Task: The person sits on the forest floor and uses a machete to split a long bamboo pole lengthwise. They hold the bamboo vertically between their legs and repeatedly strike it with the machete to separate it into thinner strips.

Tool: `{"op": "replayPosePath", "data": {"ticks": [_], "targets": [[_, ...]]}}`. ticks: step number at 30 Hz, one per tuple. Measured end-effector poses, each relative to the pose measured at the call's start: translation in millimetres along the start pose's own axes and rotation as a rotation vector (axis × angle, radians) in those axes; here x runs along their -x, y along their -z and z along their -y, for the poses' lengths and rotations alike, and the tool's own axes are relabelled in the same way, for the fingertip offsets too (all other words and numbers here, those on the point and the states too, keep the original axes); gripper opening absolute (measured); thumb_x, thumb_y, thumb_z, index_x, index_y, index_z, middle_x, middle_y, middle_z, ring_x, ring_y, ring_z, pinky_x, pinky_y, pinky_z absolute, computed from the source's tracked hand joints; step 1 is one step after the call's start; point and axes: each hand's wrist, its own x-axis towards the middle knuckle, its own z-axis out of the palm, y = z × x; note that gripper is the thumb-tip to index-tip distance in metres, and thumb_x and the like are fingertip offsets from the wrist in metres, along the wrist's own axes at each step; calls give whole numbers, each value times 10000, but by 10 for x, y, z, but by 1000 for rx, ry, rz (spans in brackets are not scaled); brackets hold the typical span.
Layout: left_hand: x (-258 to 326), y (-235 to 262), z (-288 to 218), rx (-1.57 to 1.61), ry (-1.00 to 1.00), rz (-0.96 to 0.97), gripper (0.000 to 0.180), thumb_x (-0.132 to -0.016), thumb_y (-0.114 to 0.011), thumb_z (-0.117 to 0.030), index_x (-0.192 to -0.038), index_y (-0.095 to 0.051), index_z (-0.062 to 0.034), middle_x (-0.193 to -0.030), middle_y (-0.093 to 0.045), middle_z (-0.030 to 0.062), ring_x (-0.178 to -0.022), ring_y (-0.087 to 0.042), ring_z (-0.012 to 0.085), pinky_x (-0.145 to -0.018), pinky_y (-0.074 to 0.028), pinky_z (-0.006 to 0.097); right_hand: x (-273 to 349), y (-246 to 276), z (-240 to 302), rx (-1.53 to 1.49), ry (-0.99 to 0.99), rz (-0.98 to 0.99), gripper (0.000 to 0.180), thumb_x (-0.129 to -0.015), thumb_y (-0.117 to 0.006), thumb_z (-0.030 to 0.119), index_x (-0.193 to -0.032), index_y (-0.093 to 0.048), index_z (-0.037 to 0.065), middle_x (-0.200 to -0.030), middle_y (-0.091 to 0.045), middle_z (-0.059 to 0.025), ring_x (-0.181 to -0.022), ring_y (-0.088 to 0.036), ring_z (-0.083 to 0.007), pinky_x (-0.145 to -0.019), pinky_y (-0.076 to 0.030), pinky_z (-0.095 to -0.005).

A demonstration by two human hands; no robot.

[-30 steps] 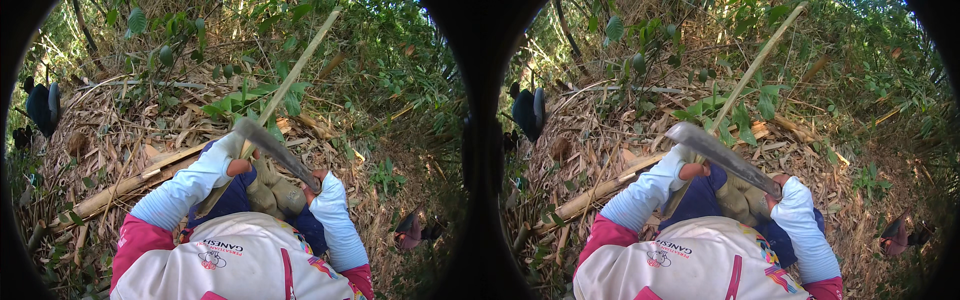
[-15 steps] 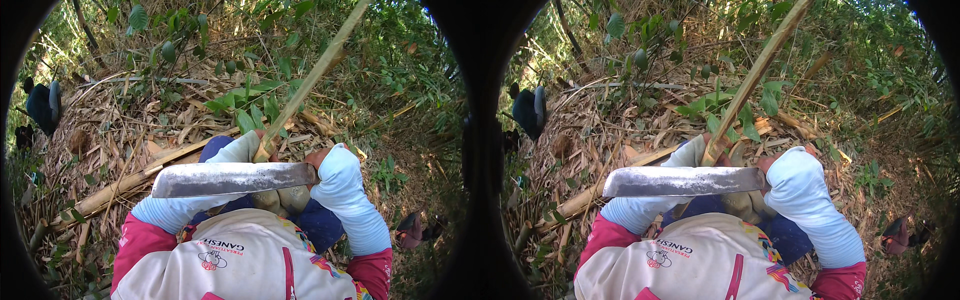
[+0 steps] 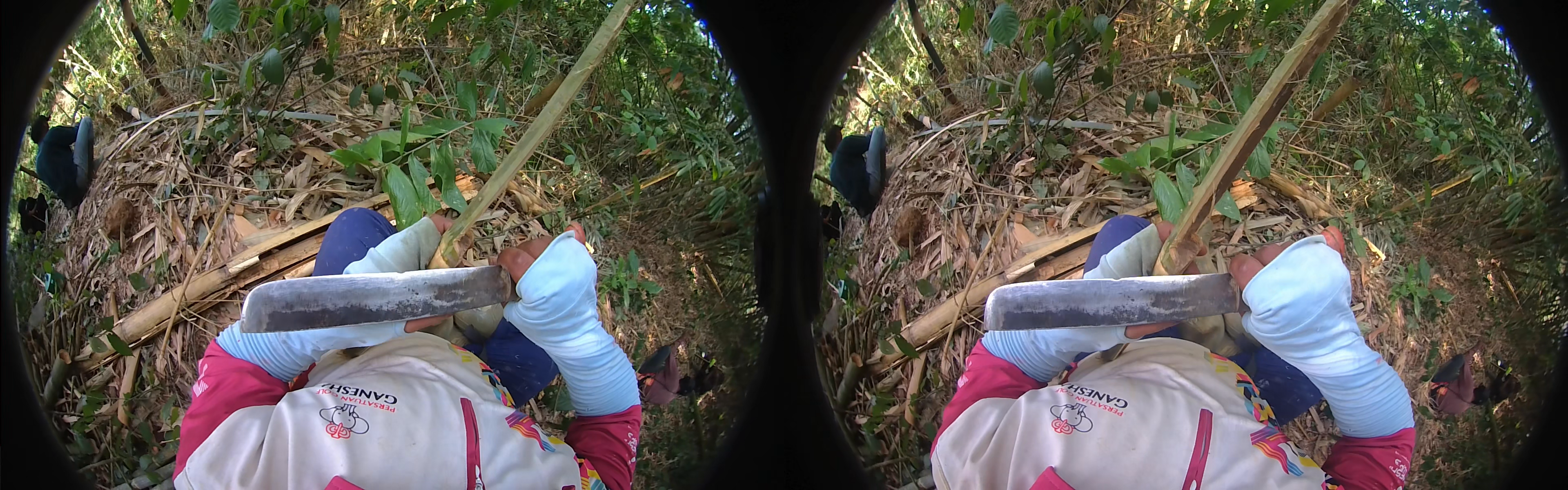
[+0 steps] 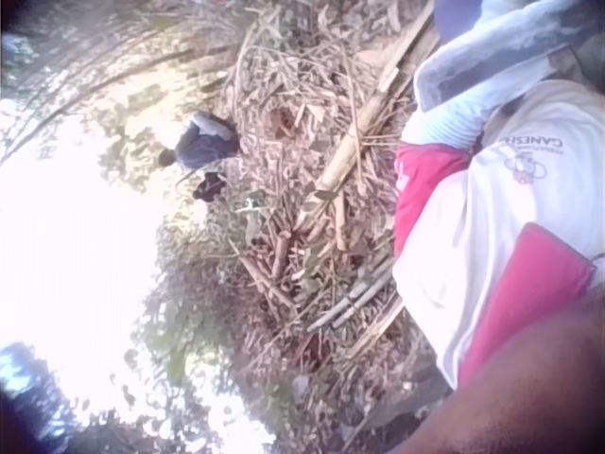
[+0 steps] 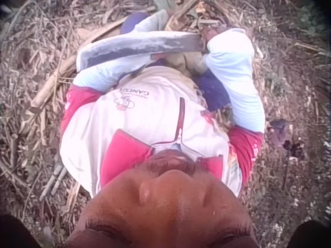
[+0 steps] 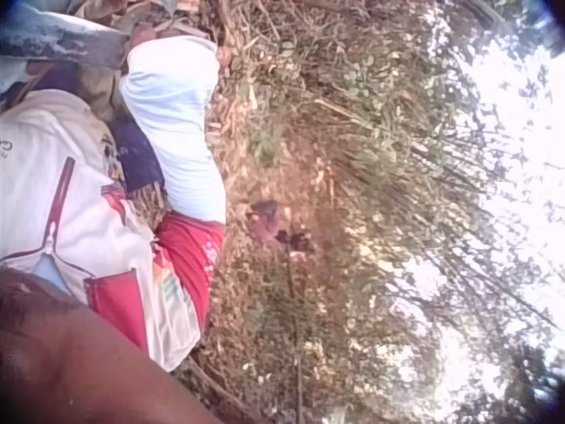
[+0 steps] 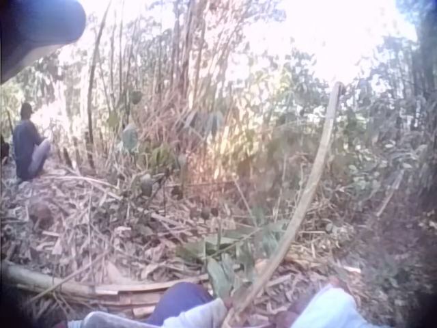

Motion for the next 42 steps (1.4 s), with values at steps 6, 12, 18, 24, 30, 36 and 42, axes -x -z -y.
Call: {"op": "replayPosePath", "data": {"ticks": [6, 12, 18, 24, 30, 36, 42], "targets": [[44, -90, 108, -932, -605, -154, 726, -762, -828, -268, -1311, -438, 2, -1125, -605, 112, -973, -609, 183, -797, -501, 295, -32, 31, 37, 21, 1, -10, 131, -692, -664, 210, -813, -666, 159, -614, -526, 9, -615, -582, -220, -729, -411, -548], [71, -155, 41, -1018, -483, -141, 864, -675, -887, -178, -1348, -376, 0, -1173, -574, 98, -1066, -563, 172, -850, -469, 281, -16, -23, 40, 47, -20, -47, 73, -790, -624, 218, -789, -654, 152, -607, -543, 29, -606, -576, -192, -786, -384, -526], [73, -233, -41, -789, -276, -83, 844, -777, -804, -41, -1437, -279, -51, -1270, -532, 62, -1125, -561, 154, -916, -448, 267, -27, -49, 57, 137, -22, -53, 80, -785, -623, 233, -782, -651, 158, -602, -533, 36, -595, -567, -183, -729, -368, -495], [12, -159, -83, -556, -249, -24, 905, -707, -875, -98, -1423, -324, -48, -1254, -532, 48, -1131, -534, 132, -952, -428, 284, -55, -159, 85, 87, -43, -34, 115, -694, -641, 193, -796, -650, 141, -616, -541, 1, -606, -575, -220, -693, -388, -482], [5, 123, -2, -780, -347, -106, 951, -664, -912, -184, -1413, -344, -44, -1239, -529, 46, -1126, -518, 136, -959, -427, 304, -101, -377, 195, 13, -85, 34, 262, -587, -668, 132, -848, -652, 113, -651, -543, -47, -669, -571, -288, -740, -430, -511], [12, 163, -44, -823, -337, -116, 929, -694, -891, -167, -1402, -308, -18, -1142, -579, 38, -1008, -568, 120, -876, -454, 259, -160, -464, 232, 47, -83, 63, 145, -725, -620, 184, -855, -641, 121, -682, -581, -50, -673, -608, -263, -715, -427, -528], [-61, 260, 87, -599, -358, -132, 872, -749, -843, -129, -1418, -295, -23, -1219, -596, 82, -1098, -577, 141, -926, -465, 272, -173, -587, 195, 63, -102, 52, 120, -834, -574, 221, -863, -644, 129, -700, -607, -39, -668, -627, -243, -769, -402, -579]]}}
